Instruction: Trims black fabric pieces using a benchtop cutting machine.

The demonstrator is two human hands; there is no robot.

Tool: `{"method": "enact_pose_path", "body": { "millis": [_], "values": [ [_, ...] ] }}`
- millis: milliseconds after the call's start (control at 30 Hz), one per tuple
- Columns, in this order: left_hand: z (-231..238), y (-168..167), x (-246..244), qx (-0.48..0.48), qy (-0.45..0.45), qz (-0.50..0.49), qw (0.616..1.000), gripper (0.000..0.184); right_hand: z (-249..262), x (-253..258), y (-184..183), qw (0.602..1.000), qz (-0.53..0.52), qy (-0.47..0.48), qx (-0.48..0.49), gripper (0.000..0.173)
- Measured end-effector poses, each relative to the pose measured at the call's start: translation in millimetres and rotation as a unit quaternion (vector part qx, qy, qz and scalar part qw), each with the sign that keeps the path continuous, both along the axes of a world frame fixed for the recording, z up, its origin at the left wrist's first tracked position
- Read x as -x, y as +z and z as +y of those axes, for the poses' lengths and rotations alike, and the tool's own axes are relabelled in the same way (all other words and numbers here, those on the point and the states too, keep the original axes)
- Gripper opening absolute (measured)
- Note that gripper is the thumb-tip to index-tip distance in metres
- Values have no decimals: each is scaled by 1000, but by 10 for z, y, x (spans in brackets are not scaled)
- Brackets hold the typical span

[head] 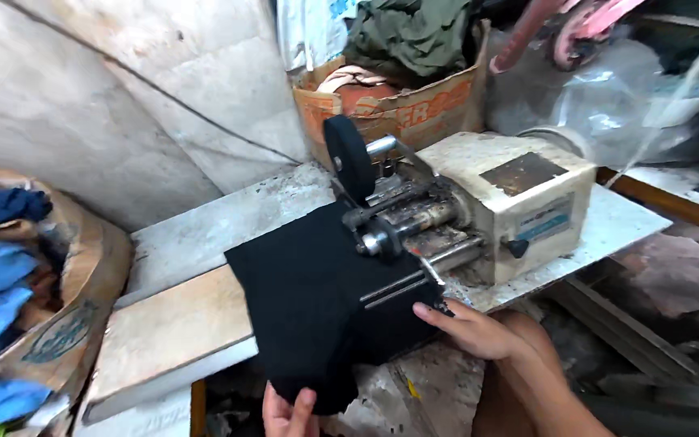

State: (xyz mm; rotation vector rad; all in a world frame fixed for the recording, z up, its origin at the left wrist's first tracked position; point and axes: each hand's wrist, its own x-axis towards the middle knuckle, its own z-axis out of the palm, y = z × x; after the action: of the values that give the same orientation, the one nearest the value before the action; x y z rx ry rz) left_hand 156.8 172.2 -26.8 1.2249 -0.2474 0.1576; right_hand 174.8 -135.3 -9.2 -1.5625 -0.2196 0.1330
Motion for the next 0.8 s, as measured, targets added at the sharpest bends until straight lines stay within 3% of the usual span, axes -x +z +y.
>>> {"method": "enact_pose_path", "body": {
  "millis": [100, 167, 267, 333, 467, 567, 633, 733, 800],
  "values": [
    [-97, 28, -23, -73, 71, 27, 994, 53, 48, 60, -53, 998, -13, -59, -2, 31],
    [-145, 52, 8, -103, 36, 35, 993, 48, 74, 59, -101, 997, -24, -71, -16, 26],
    [-46, 13, -65, 58, -41, -12, 997, 44, 82, 49, -30, 998, -2, -47, -47, 19],
    [13, -7, -141, 97, -19, -11, 995, 47, 91, 44, 29, 997, 16, -42, -58, 20],
    [-63, 55, -105, -92, -27, 34, 995, 50, 77, 23, 6, 997, 18, -42, -66, 21],
    [7, 35, -104, 44, -75, -27, 996, 47, 90, 20, 3, 997, 6, -30, -68, 20],
    [23, 3, -169, 86, -43, -25, 995, 46, 98, 26, -10, 997, 6, -31, -66, 20],
    [-66, 57, -153, -55, -30, 22, 998, 51, 94, 15, -50, 997, -4, -40, -64, 22],
    [-72, 66, -100, -39, -73, 8, 997, 44, 88, 13, -74, 997, -9, -38, -63, 23]
  ]
}}
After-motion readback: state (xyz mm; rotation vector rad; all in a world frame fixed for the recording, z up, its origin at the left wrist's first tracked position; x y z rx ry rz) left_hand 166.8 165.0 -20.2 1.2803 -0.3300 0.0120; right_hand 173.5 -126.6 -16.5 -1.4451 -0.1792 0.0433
